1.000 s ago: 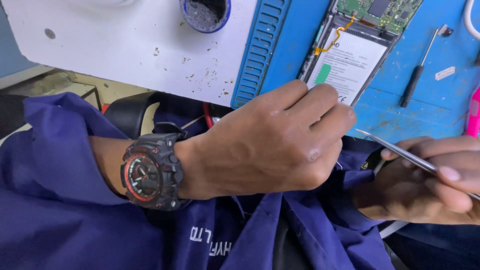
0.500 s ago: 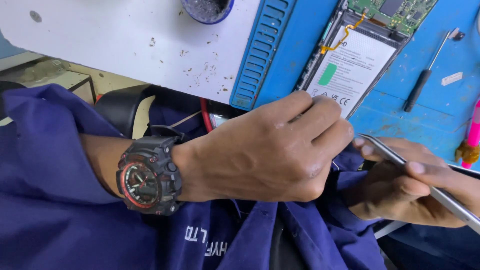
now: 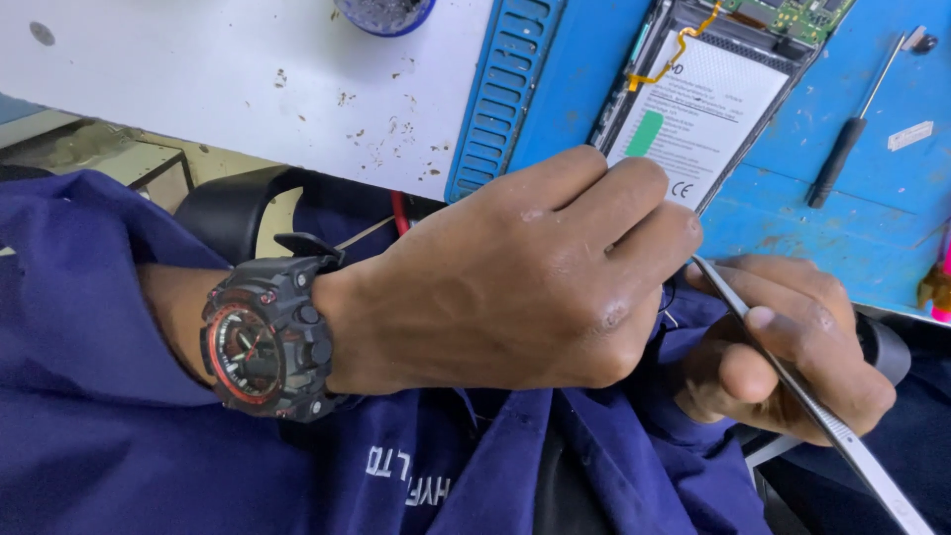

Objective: Repairing a smartphone by manipulating internal components like ribbon cables and the motherboard using precision tools.

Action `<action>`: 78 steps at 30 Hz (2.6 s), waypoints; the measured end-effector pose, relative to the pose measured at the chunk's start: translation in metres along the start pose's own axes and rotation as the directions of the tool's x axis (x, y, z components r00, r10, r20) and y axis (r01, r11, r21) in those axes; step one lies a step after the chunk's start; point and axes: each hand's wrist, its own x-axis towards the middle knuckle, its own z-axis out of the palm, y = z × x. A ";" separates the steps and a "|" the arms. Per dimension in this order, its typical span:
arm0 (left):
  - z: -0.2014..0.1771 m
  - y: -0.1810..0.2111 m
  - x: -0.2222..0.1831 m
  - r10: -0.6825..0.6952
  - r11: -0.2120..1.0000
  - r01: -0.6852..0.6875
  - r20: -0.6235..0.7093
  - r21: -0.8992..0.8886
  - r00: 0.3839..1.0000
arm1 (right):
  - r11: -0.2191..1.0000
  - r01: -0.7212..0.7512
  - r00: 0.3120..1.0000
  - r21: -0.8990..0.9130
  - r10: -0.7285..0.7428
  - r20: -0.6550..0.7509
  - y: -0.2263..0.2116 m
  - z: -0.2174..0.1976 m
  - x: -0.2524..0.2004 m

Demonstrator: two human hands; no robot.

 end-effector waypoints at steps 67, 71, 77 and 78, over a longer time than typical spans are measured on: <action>-0.005 0.007 -0.008 0.009 0.997 -0.013 0.052 0.080 0.999 | 0.957 -0.227 0.870 -0.179 0.117 -0.478 -0.018 0.042 0.010; -0.005 0.008 -0.008 0.005 0.994 -0.011 0.057 0.107 0.998 | 0.971 -0.193 0.890 -0.141 0.112 -0.442 -0.016 0.038 0.008; -0.005 0.009 -0.008 0.008 0.993 -0.014 0.053 0.120 0.999 | 0.976 -0.179 0.890 -0.124 0.107 -0.443 -0.016 0.038 0.010; -0.005 0.008 -0.008 0.015 0.992 -0.022 0.051 0.123 0.999 | 0.972 -0.196 0.885 -0.133 0.117 -0.450 -0.016 0.039 0.011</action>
